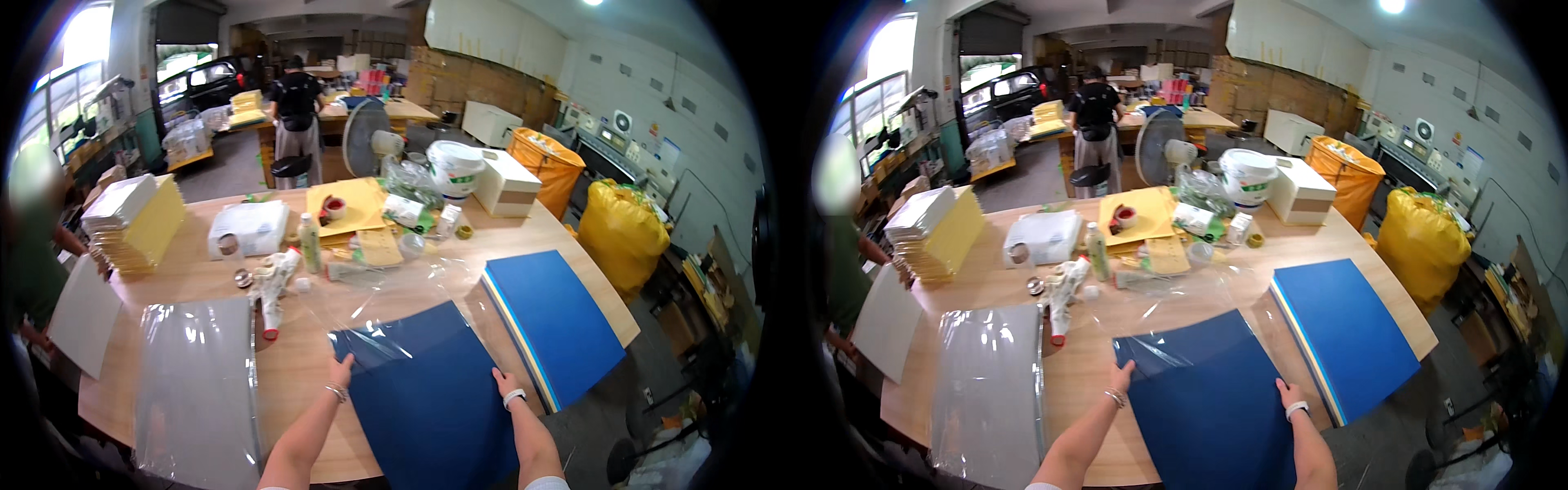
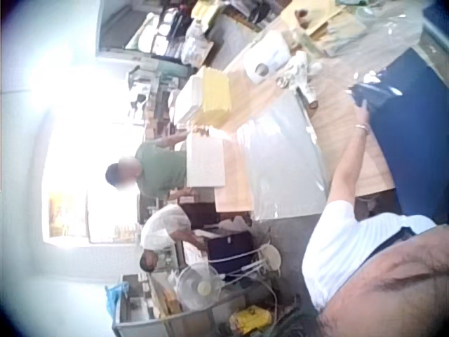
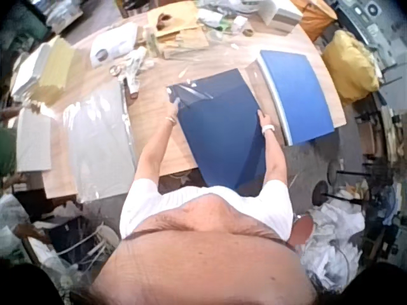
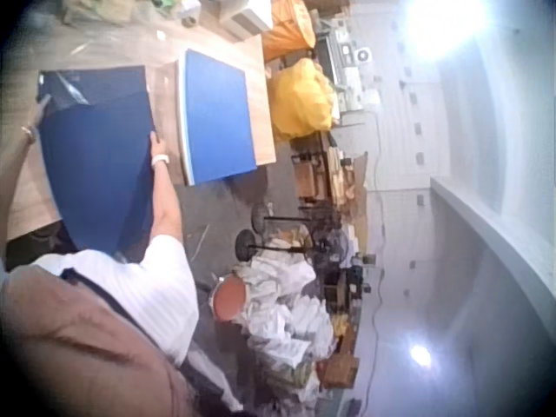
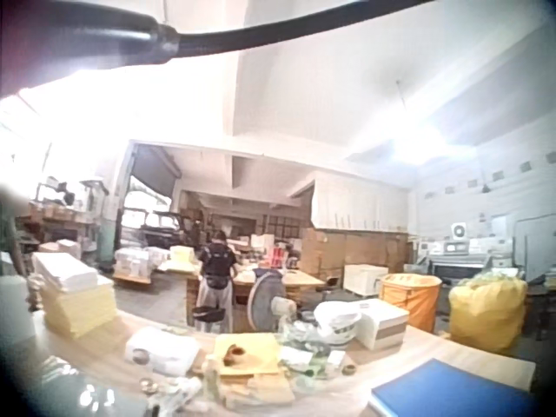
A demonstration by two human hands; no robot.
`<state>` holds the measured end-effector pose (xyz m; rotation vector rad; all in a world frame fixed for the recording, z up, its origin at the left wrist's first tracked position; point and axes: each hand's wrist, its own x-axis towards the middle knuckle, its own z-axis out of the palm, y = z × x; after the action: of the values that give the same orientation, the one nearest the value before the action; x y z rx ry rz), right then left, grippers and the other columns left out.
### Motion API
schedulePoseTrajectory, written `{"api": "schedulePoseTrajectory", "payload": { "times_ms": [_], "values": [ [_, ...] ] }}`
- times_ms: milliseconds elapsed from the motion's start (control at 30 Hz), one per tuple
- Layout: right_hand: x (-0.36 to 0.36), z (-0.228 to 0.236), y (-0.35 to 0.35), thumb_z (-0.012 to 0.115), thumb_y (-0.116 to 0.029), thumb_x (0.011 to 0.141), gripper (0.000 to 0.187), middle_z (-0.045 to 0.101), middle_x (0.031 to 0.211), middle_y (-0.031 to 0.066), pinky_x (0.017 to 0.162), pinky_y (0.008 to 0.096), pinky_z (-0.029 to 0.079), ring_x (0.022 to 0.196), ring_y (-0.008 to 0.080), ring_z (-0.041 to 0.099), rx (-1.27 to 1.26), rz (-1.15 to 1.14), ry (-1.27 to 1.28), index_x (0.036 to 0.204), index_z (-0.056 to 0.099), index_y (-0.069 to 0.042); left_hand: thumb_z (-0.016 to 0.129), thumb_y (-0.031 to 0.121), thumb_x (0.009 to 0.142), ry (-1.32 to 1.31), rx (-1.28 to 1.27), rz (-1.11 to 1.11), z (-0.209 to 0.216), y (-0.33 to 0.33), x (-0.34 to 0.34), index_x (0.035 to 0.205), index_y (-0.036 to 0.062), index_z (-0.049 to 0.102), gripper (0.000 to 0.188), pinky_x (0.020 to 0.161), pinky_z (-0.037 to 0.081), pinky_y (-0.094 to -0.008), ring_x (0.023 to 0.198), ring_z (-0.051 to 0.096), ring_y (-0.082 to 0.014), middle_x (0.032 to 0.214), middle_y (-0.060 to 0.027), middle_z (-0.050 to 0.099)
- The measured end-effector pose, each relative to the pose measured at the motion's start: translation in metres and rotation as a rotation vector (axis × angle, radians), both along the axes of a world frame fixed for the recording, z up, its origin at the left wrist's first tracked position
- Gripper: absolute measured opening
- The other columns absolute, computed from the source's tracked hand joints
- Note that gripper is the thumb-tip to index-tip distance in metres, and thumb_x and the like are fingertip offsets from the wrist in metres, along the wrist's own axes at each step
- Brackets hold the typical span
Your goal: The person wraps various colored boards (yellow, white, blue, grey) in clear plastic bags on a wooden table. They pick up a board, place it into a plastic bag, and smooth the plastic over the surface before stacking the wrapped item.
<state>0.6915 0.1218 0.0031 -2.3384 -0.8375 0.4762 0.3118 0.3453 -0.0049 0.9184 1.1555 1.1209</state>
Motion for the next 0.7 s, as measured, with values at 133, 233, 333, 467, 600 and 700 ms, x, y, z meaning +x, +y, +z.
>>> {"api": "schedulePoseTrajectory", "payload": {
  "times_ms": [133,233,333,467,600,700],
  "values": [
    [-0.009,0.04,0.036,0.053,-0.033,0.081,0.036,0.057,0.092,0.0189,0.073,0.0379,0.042,0.082,0.0353,0.054,0.112,0.219,-0.397,0.085,0.06,0.002,0.063,0.017,0.077,-0.072,0.154,-0.065,-0.007,0.037,-0.001,0.106,-0.005,0.045,0.041,0.073,0.045,-0.0284,0.081,0.055,-0.0189,0.094,-0.0116,0.056],
    [0.009,0.042,0.113,0.057,-0.024,0.08,0.03,0.054,0.102,0.0183,0.079,0.036,0.04,0.092,0.0323,0.051,0.445,0.315,-0.312,0.095,0.056,0.002,0.063,0.013,0.076,-0.115,0.196,-0.068,0.025,0.031,0.001,0.109,-0.0045,0.044,0.041,0.074,0.046,-0.0275,0.082,0.056,-0.0179,0.094,-0.0102,0.057],
    [0.051,-0.015,0.219,0.053,-0.032,0.082,0.039,0.055,0.104,0.0147,0.082,0.0341,0.04,0.095,0.0259,0.052,0.514,0.248,0.093,0.101,0.054,0.002,0.063,0.01,0.076,-0.195,0.191,-0.088,0.049,0.024,0.013,0.109,-0.0039,0.044,0.04,0.073,0.046,-0.0265,0.082,0.056,-0.0162,0.093,-0.0091,0.057],
    [0.074,-0.043,0.281,0.046,-0.039,0.086,0.049,0.058,0.1,0.0117,0.076,0.0318,0.043,0.087,0.0186,0.054,0.331,0.498,0.487,0.101,0.053,0.007,0.063,0.013,0.076,-0.148,0.169,-0.093,0.047,0.028,0.009,0.107,-0.0023,0.046,0.038,0.073,0.046,-0.0256,0.083,0.055,-0.0142,0.097,-0.0092,0.056],
    [0.06,-0.039,0.231,0.046,-0.037,0.085,0.048,0.06,0.088,0.0125,0.073,0.0314,0.043,0.08,0.0186,0.056,0.113,0.47,0.436,0.097,0.055,0.008,0.062,0.015,0.077,0.047,0.017,-0.055,0.018,0.009,-0.007,0.107,-0.0034,0.045,0.039,0.074,0.044,-0.0252,0.085,0.054,-0.0145,0.097,-0.0091,0.055],
    [0.044,-0.009,0.161,0.046,-0.036,0.085,0.047,0.059,0.086,0.0145,0.073,0.0321,0.043,0.079,0.0196,0.056,0.064,0.537,0.438,0.095,0.053,0.009,0.06,0.014,0.079,-0.033,-0.126,-0.041,0.009,-0.049,-0.014,0.109,-0.0036,0.044,0.039,0.073,0.044,-0.0245,0.084,0.054,-0.0139,0.095,-0.0085,0.056]
  ]
}}
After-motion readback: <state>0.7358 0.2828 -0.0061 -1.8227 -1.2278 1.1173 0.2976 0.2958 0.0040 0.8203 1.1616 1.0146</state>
